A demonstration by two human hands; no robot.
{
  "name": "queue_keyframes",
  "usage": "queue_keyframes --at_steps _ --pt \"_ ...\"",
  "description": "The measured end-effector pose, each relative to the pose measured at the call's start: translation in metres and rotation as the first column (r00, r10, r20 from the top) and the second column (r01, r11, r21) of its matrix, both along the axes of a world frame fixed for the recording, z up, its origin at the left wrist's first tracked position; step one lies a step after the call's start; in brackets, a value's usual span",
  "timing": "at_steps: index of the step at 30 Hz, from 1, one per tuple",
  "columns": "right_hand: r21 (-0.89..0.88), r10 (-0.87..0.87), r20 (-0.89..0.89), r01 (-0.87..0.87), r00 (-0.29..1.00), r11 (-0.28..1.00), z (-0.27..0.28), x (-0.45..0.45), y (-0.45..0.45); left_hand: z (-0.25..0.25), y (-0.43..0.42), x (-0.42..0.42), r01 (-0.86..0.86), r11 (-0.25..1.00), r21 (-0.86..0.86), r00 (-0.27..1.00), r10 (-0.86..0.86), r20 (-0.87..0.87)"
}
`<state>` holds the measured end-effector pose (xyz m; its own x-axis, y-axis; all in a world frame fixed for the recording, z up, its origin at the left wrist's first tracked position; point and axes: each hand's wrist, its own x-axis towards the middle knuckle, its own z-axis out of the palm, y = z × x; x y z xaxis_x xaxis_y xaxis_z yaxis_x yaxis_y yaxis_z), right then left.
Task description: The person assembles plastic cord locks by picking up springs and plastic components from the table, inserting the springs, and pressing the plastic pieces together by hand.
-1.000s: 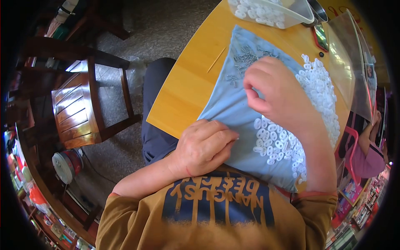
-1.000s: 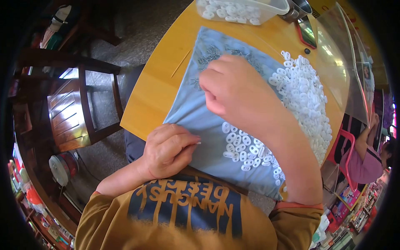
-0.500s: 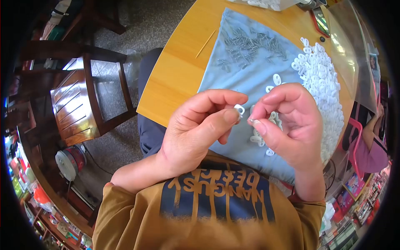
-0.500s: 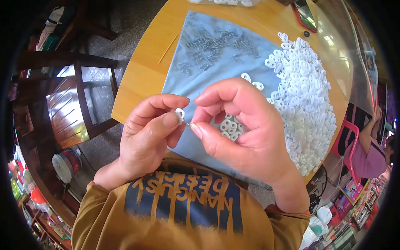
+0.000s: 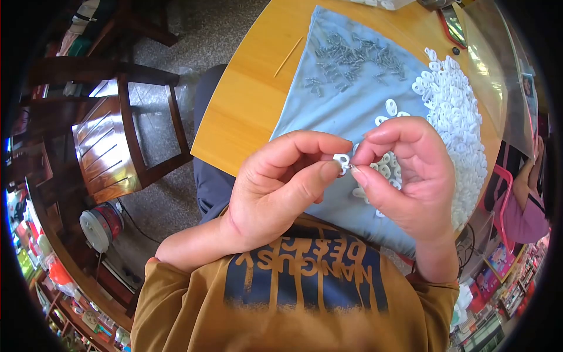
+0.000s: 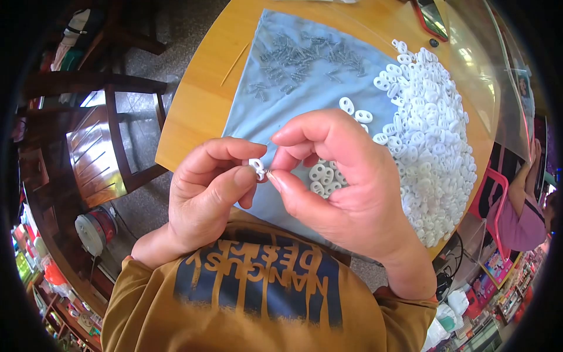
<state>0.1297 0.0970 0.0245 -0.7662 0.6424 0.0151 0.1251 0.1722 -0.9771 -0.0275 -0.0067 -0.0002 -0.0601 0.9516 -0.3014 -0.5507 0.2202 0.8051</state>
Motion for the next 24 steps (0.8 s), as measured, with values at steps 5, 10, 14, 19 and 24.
queue_keyframes --at_steps 5,10,14,19,24 --pt "0.076 0.013 0.041 -0.017 0.999 0.997 0.0 0.0 0.0 -0.002 -0.001 0.0 -0.007 1.0 0.003 1.0 0.007 -0.012" --pt "0.323 0.015 0.063 -0.035 0.998 0.946 -0.003 -0.002 -0.002 -0.004 -0.002 -0.002 -0.015 0.999 0.037 0.998 0.017 -0.068" --pt "0.437 0.031 0.071 -0.059 0.997 0.897 -0.003 -0.004 0.0 -0.007 -0.002 -0.003 -0.037 0.997 0.071 0.991 0.046 -0.123" --pt "0.476 0.036 0.084 -0.072 0.996 0.876 -0.001 -0.009 0.001 -0.008 -0.001 -0.005 -0.003 0.998 0.069 0.977 0.018 -0.214" --pt "0.559 0.021 0.076 -0.06 0.997 0.827 -0.001 -0.013 0.002 -0.008 -0.002 -0.006 -0.014 0.998 0.061 0.967 0.029 -0.254"
